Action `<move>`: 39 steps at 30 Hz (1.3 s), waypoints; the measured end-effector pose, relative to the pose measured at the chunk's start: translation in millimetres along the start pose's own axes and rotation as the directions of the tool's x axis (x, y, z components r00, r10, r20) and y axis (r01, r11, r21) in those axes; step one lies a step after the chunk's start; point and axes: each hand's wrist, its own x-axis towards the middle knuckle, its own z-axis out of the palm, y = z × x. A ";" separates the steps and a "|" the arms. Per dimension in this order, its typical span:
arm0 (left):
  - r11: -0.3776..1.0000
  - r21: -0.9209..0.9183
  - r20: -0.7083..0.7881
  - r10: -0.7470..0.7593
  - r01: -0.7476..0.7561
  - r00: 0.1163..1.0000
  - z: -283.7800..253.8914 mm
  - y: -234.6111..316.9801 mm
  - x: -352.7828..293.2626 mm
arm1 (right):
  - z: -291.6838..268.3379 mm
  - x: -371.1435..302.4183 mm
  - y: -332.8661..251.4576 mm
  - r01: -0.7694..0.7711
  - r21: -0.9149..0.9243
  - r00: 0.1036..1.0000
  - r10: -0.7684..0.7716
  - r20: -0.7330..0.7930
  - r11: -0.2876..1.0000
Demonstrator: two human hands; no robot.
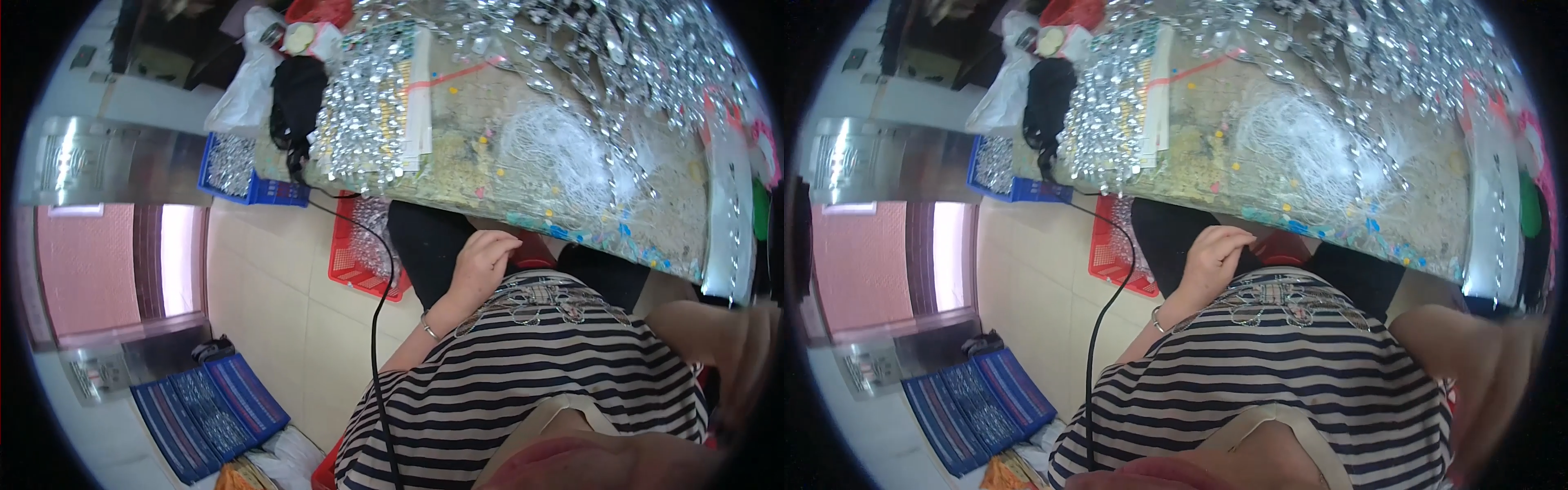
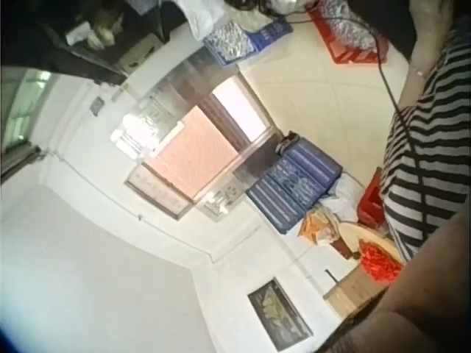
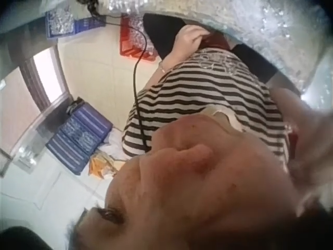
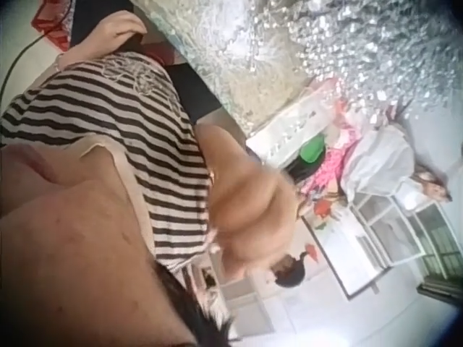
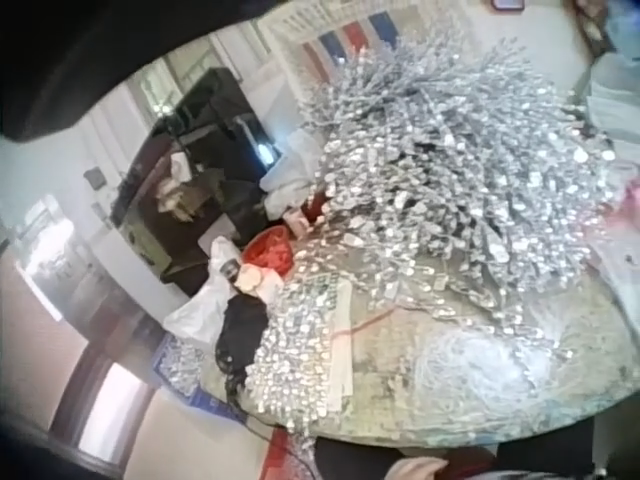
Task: Assembling decorative items by threading small tags and green components onto silver tinsel strings.
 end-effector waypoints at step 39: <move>0.863 -0.505 -0.077 -0.068 0.020 0.995 -3.2 70.6 85.3 | -80.6 -21.6 124.8 -0.661 0.085 0.638 0.617 -0.460 0.746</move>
